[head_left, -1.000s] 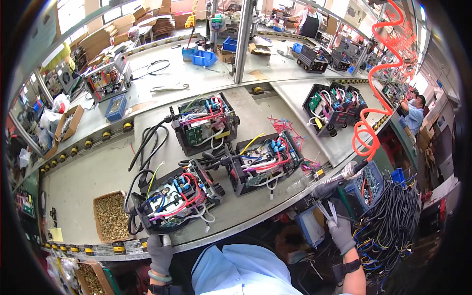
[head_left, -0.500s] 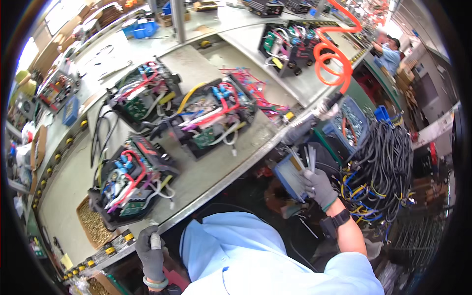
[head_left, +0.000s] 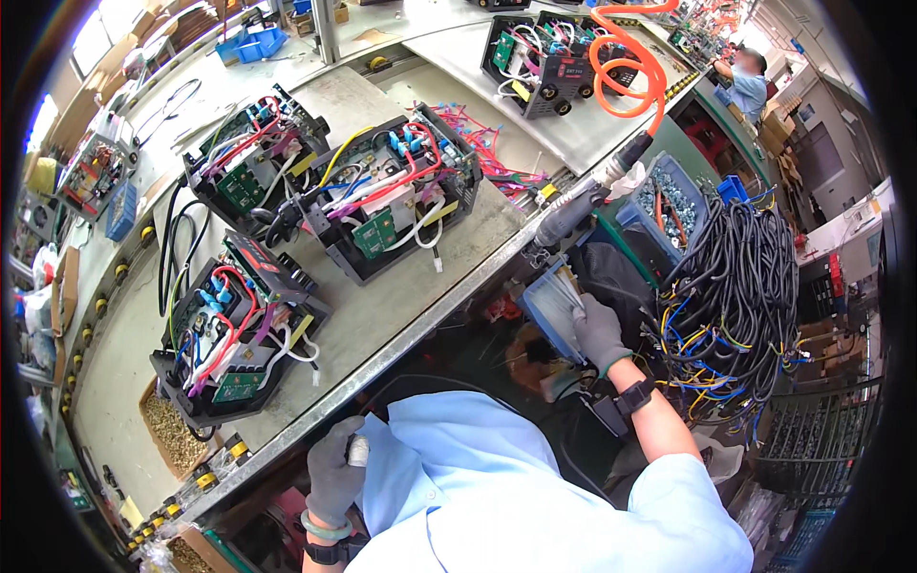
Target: Assembling and wiring electrical inverter or power supply units on a factory assembly line.
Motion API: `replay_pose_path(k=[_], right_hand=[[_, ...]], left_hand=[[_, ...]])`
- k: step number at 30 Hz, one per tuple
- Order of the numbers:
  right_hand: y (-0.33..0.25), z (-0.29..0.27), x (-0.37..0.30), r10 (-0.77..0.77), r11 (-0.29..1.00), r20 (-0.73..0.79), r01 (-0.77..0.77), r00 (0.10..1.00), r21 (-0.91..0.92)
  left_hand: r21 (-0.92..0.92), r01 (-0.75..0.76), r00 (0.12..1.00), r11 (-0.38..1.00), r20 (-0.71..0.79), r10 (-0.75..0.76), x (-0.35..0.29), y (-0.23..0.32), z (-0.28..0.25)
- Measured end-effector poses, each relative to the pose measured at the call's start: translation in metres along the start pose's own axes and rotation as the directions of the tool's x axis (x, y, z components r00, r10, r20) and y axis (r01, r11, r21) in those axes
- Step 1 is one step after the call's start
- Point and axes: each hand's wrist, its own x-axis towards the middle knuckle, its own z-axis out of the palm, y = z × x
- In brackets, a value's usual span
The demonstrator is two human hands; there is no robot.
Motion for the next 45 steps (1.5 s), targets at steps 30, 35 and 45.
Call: replay_pose_path(k=[30, 35, 45], right_hand=[[-0.003, 0.018, 0.012, -0.141, 0.87, 0.009, 0.128, 0.99, -0.476], [-0.008, 0.011, 0.005, -0.046, 0.948, 0.063, 0.064, 0.997, -0.313], [-0.053, -0.101, -0.036, -0.393, 0.914, 0.05, 0.396, 0.918, -0.084]], left_hand=[[0.185, 0.012, 1.0, 0.983, -0.007, -0.011, -0.019, -0.036, 0.022], [0.197, 0.035, 0.999, 0.98, 0.026, -0.041, -0.018, -0.046, 0.03], [-0.172, 0.212, 0.959, 0.962, 0.226, -0.171, 0.009, 0.002, 0.007]])
